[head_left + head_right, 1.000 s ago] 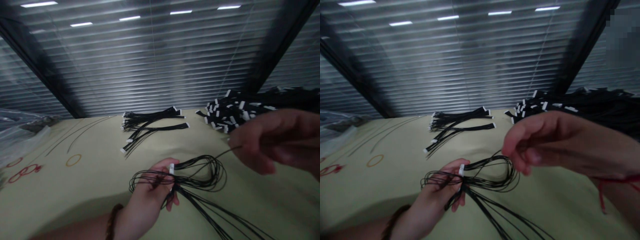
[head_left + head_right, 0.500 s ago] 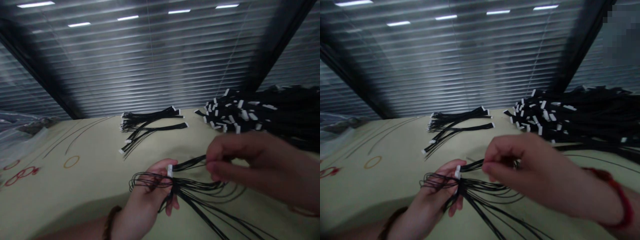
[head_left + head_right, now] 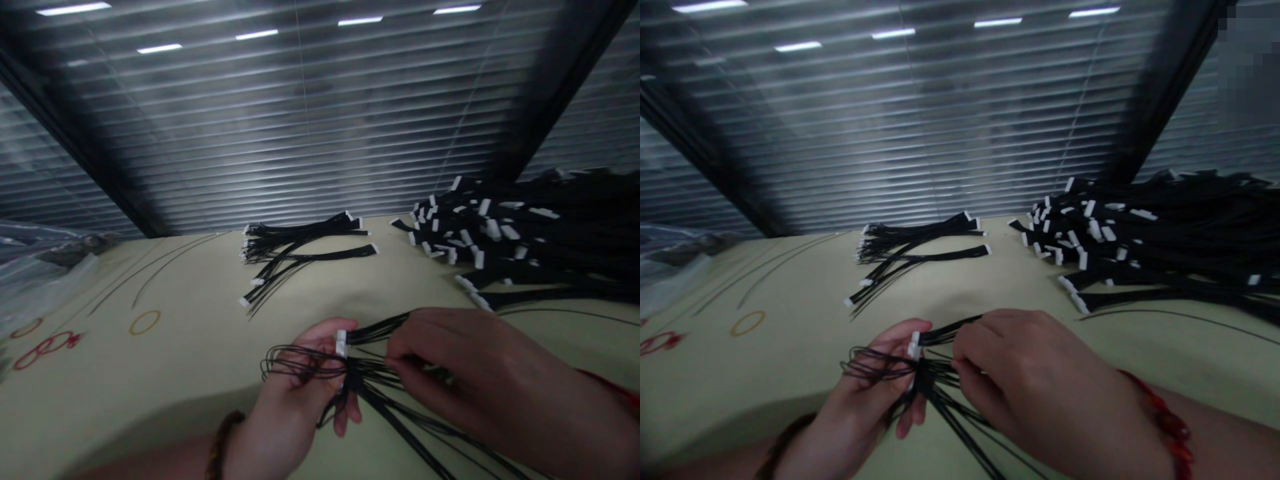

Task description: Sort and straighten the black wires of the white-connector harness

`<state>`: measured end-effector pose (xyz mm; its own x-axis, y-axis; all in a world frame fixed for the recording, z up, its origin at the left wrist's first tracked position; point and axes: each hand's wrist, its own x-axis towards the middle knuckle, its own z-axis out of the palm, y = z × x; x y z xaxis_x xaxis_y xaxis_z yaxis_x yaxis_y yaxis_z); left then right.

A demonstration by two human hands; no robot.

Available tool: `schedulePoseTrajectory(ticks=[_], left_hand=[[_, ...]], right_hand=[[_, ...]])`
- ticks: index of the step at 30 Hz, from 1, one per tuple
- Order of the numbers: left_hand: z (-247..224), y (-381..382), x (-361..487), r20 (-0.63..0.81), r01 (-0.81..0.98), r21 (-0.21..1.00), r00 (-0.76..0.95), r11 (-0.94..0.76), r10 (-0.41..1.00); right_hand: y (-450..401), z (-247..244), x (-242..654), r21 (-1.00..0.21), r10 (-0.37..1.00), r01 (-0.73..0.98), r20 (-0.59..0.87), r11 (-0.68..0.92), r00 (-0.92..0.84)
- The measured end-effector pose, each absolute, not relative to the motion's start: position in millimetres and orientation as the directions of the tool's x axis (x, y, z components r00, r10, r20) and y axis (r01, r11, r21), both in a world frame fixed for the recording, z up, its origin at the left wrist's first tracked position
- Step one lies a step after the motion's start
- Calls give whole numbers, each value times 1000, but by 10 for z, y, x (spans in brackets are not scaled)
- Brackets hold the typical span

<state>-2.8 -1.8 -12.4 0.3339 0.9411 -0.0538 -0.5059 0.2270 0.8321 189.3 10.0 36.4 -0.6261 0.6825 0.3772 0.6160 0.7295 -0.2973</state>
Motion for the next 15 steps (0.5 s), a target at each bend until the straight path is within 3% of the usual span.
schedulePoseTrajectory(ticks=[10,15], left_hand=[[-116,-10,-24,-70,-469,851,341,234,938],[-89,-29,8,-106,-359,902,349,237,931]], right_hand=[[106,350,1898,-286,682,621,367,730,-632],[64,331,1876,-292,672,607,378,739,-637]])
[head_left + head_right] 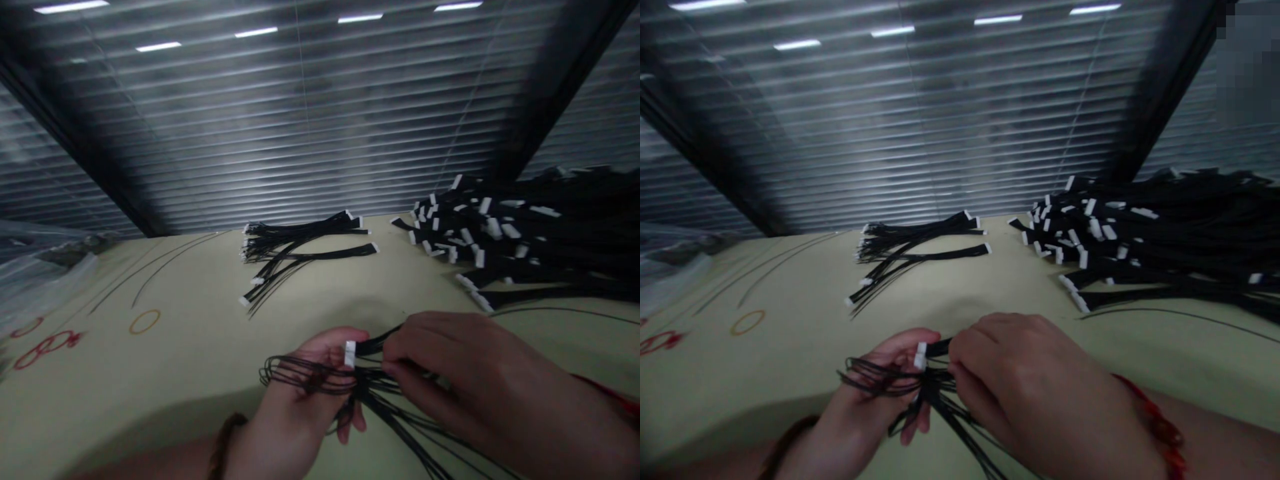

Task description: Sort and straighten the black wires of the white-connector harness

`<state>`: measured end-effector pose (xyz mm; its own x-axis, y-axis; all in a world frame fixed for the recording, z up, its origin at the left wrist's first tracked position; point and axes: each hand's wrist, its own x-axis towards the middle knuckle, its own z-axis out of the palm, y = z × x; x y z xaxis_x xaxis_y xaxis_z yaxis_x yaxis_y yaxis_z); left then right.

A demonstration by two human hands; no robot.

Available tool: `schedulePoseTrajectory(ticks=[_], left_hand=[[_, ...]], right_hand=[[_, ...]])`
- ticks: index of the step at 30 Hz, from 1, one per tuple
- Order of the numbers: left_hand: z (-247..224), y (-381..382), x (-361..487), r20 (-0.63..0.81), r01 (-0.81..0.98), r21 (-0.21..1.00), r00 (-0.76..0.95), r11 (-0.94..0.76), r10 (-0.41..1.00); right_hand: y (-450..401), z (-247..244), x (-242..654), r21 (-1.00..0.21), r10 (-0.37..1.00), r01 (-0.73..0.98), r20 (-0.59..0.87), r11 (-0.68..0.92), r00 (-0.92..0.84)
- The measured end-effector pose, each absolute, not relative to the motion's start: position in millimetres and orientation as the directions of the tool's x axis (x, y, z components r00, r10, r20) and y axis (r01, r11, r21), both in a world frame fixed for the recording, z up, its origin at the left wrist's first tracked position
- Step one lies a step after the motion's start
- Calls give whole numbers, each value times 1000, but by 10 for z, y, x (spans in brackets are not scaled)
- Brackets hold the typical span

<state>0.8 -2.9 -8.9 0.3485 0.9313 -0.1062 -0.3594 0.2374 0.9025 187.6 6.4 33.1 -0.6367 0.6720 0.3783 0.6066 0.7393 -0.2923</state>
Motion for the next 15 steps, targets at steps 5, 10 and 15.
schedulePoseTrajectory(ticks=[5,10,15], left_hand=[[-64,-47,-1,-149,-242,939,351,243,924],[-92,-39,0,-116,-260,947,268,188,956],[-100,-30,11,-98,-274,947,258,170,961]], right_hand=[[71,294,1830,-274,674,617,359,737,-646],[50,335,1781,-200,635,627,476,752,-609],[-81,271,1730,-230,659,635,453,737,-600]])
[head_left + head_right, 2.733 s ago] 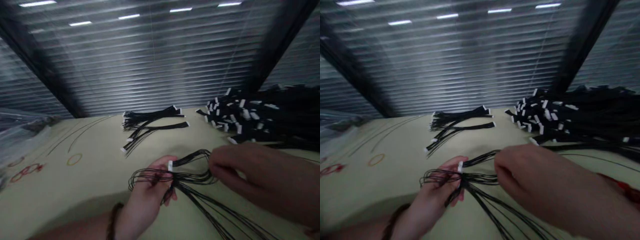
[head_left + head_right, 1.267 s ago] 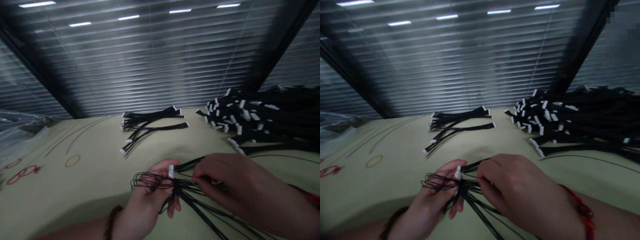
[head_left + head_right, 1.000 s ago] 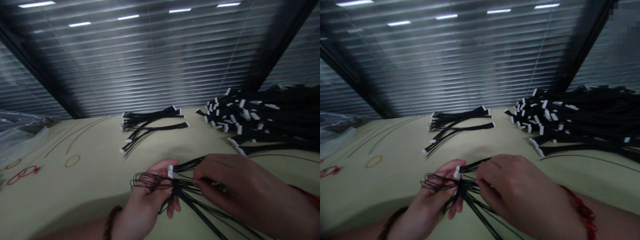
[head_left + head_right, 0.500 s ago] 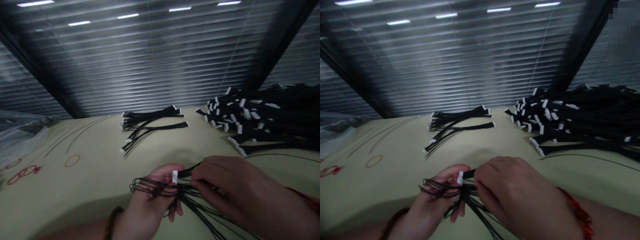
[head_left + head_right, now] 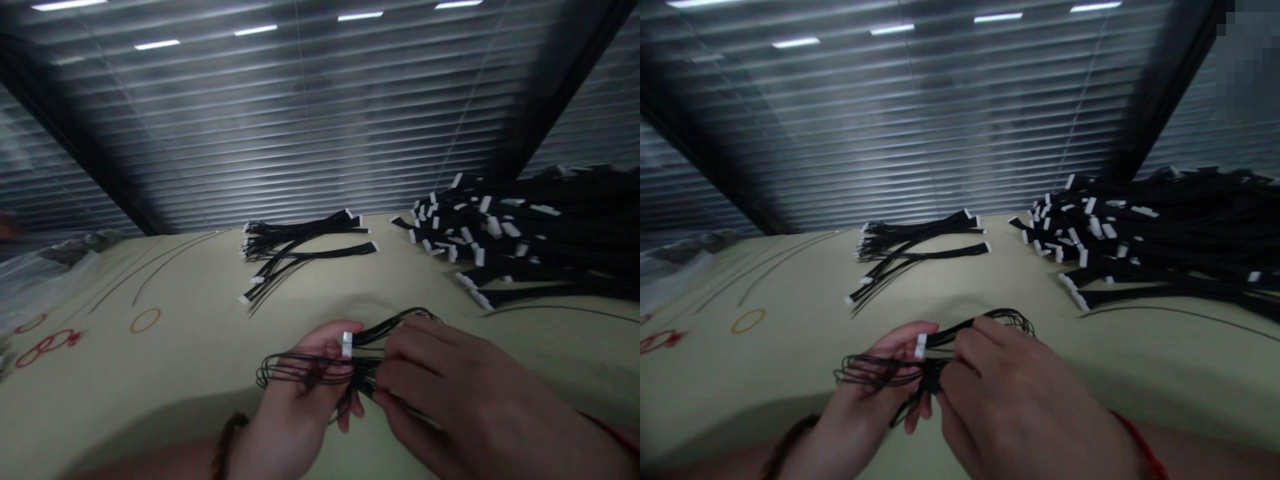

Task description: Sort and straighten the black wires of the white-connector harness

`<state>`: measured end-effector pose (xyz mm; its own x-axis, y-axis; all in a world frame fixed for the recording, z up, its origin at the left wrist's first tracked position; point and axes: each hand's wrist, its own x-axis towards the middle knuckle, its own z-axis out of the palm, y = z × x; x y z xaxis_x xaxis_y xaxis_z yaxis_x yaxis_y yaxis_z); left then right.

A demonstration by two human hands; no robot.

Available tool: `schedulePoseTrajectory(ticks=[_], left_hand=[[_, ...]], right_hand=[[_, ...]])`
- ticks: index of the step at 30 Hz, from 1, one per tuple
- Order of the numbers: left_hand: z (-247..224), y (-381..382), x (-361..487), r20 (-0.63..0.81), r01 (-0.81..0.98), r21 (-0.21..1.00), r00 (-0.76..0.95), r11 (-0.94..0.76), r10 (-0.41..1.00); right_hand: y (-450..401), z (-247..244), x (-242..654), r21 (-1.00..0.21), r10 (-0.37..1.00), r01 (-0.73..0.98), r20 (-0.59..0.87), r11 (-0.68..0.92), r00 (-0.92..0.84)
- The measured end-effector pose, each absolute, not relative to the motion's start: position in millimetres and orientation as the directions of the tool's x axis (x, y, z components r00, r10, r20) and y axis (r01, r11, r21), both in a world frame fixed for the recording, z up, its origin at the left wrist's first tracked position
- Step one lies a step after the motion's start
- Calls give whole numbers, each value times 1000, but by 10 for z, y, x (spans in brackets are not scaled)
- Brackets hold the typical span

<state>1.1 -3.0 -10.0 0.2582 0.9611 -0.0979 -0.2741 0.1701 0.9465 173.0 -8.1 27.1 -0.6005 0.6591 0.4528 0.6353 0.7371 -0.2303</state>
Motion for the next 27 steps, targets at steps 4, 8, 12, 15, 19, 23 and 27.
schedulePoseTrajectory(ticks=[4,8,12,15,19,23,27], left_hand=[[-88,-32,16,-93,-273,947,267,167,959],[-92,-37,27,-101,-266,947,282,179,954],[-93,-32,34,-105,-277,942,285,187,953],[-81,-26,32,-109,-280,941,285,192,952],[-54,-28,28,-110,-260,946,302,193,947],[-54,-30,24,-133,-236,949,300,208,945],[-73,-21,18,-135,-246,947,280,207,950]], right_hand=[[-99,195,1709,-281,722,673,386,685,-574],[-71,219,1696,-429,804,681,272,593,-528],[-31,289,1687,-560,846,654,181,508,-501],[1,325,1686,-599,846,643,118,478,-520],[-7,317,1708,-552,853,685,97,475,-513],[13,359,1769,-485,865,750,28,451,-502],[187,612,1937,-668,739,552,-5,499,-674]])
